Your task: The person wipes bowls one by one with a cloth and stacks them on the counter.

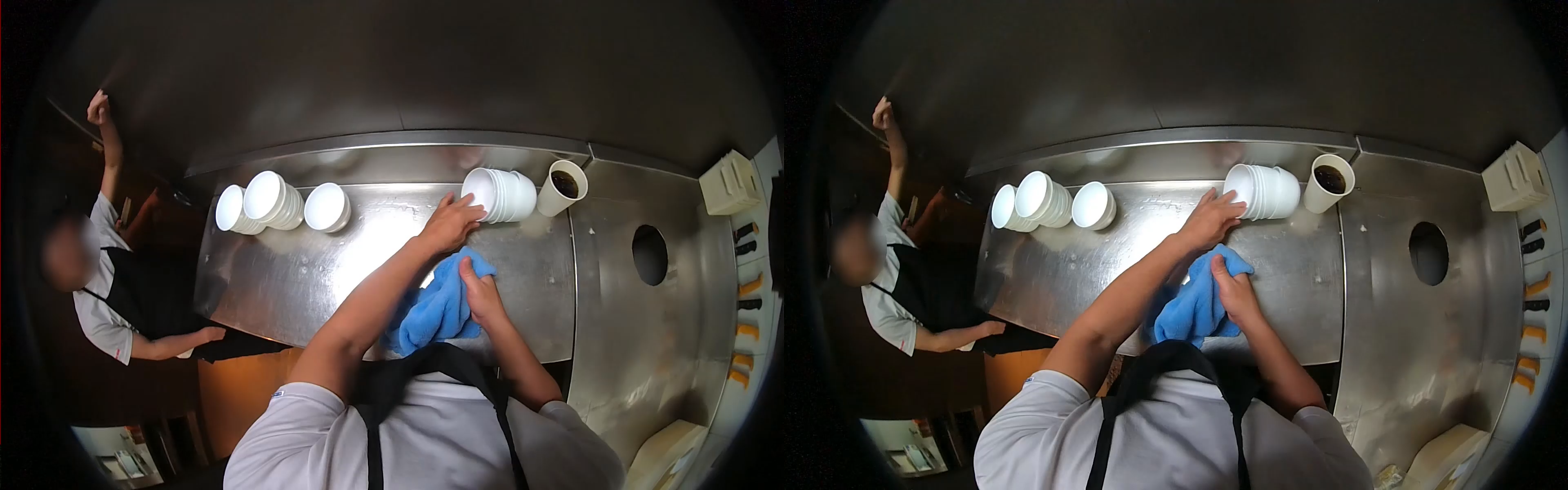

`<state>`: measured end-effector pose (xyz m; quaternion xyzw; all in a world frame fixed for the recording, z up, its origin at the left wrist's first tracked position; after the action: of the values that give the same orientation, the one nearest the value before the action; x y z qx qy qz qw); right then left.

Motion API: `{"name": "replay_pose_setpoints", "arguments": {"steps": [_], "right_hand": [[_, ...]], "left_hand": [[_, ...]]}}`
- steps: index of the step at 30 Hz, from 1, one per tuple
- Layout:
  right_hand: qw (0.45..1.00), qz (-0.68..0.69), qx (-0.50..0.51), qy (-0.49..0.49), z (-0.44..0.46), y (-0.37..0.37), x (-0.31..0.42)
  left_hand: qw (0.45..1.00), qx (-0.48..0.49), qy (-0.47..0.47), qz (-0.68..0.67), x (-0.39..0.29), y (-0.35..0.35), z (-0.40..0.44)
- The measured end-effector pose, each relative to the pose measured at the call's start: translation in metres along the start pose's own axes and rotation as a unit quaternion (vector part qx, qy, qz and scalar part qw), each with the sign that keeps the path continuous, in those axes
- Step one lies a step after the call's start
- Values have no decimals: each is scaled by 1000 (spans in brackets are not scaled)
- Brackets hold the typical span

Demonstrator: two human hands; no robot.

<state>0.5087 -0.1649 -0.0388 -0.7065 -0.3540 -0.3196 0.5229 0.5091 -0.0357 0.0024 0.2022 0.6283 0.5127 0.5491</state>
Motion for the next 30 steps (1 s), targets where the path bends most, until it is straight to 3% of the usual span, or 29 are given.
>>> {"name": "replay_pose_setpoints", "arguments": {"steps": [3, 4, 10, 13, 15, 17, 18, 20, 21, 22, 23, 24, 26, 27, 28, 29, 30], "right_hand": [[999, 0, -48, -8, -8, 22, -5], [998, 2, -63, -15, -11, 27, -8], [970, -117, -156, 143, -10, 11, 14], [916, -270, -80, 286, -3, -32, 38], [933, -263, -16, 247, 9, -52, 37], [964, -206, 15, 168, 24, -58, 47], [986, -159, -13, -43, 35, -35, 29], [998, -8, 64, -25, 35, -42, 29], [992, 67, 103, -16, 35, -50, 29], [992, 39, 112, 51, 31, -57, 39], [992, 37, 108, 50, 31, -62, 39], [993, 36, 101, 52, 28, -74, 46], [995, 51, 75, 42, 26, -83, 55], [989, -31, 110, 99, 24, -89, 61], [972, -114, 141, 149, 19, -92, 57], [944, -200, 175, 198, 18, -96, 52], [845, -424, 227, 236, 6, -121, 59]], "left_hand": [[993, -87, 52, -56, 16, 9, -16], [989, -143, 25, -40, 10, 19, -23], [950, -234, 171, -116, 14, 50, -80], [941, -274, 162, -114, -6, 56, -114], [935, -268, 141, -182, -21, 50, -133], [909, -298, 183, -225, -32, 70, -152], [892, -306, 199, -268, -32, 76, -161], [833, -365, 201, -364, -32, 94, -173], [877, -356, 217, -240, -31, 117, -175], [791, -410, 229, -392, 3, 103, -181], [680, -449, 231, -532, 32, 81, -185], [848, -385, 253, -261, 19, 113, -185], [846, -416, 136, -304, -6, 115, -171], [842, -423, 79, -325, -18, 117, -166], [885, -373, 153, -233, -21, 114, -160], [804, -316, 161, -476, -9, 97, -153], [669, -239, 158, -686, -8, 82, -146]]}}
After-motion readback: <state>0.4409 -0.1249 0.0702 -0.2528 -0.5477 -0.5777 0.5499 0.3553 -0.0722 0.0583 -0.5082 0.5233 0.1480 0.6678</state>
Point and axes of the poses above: each hand's wrist, its own z-axis towards the middle knuckle, its own y-axis out of the back of the hand, x = y × z, the point moved 9 cm from there along z, towards the middle knuckle, and after that the axes turned 7 degrees about x, right-handed, at the moved point
